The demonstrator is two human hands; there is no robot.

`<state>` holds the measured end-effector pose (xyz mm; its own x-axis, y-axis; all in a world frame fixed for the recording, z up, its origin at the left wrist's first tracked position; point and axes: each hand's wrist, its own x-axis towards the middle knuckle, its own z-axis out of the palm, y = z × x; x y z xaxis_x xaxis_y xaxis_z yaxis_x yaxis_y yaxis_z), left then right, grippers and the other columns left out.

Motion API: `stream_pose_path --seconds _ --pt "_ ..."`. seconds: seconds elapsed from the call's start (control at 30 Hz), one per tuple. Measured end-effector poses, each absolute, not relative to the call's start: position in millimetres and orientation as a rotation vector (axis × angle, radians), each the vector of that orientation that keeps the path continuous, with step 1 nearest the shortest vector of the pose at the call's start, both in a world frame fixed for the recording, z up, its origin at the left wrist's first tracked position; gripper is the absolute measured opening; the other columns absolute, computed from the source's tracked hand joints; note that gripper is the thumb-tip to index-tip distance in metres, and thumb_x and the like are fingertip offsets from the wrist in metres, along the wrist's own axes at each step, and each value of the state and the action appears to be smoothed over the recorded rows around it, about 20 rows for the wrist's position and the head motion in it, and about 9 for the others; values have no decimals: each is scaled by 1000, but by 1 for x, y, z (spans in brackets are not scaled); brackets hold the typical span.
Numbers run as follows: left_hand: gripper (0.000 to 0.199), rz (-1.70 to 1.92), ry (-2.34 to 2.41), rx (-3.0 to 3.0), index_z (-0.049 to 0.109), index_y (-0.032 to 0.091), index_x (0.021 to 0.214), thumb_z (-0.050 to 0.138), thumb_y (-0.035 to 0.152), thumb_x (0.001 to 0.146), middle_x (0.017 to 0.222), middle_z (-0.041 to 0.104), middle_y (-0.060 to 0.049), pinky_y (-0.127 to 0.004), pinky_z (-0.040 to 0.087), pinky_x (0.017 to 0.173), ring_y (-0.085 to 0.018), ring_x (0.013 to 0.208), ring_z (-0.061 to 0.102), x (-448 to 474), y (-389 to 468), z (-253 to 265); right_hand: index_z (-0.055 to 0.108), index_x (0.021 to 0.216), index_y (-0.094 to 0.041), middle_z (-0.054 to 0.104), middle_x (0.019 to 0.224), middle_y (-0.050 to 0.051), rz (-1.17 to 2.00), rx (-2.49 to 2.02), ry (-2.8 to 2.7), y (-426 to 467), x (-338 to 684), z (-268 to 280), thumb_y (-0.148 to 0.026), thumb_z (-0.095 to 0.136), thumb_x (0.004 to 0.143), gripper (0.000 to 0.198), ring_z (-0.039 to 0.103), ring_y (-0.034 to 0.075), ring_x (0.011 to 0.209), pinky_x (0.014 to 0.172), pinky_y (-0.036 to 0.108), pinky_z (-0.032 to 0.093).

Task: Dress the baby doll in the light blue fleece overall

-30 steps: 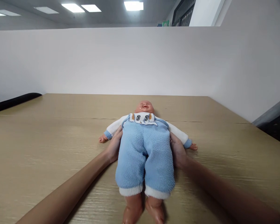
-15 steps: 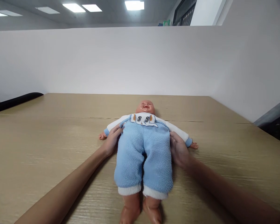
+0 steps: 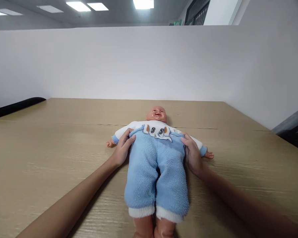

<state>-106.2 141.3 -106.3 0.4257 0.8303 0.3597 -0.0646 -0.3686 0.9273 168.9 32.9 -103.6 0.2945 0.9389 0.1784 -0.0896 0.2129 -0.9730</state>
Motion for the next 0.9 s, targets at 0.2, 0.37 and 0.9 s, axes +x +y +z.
stream_pose_path --seconds 0.2,0.37,0.9 --pt "29 1164 682 1698 56 23 99 59 51 107 94 52 0 -32 38 84 -21 89 44 -106 141 -103 67 102 -29 66 95 -3 888 -1036 -1059 47 173 -97 -49 76 97 23 58 21 91 87 30 45" --pt "28 1163 679 1528 62 22 98 67 49 104 94 56 -1 -31 40 85 -20 90 48 -108 144 -104 66 111 -30 68 107 -2 905 -1089 -1119 55 179 -110 -58 76 98 33 61 23 109 100 31 44" --pt "37 997 1001 1905 57 25 91 55 58 108 89 61 0 -37 37 86 -24 89 53 -111 143 -111 62 86 -29 69 90 5 502 -1506 -1465 27 182 -113 -53 55 106 32 60 32 90 92 48 44"
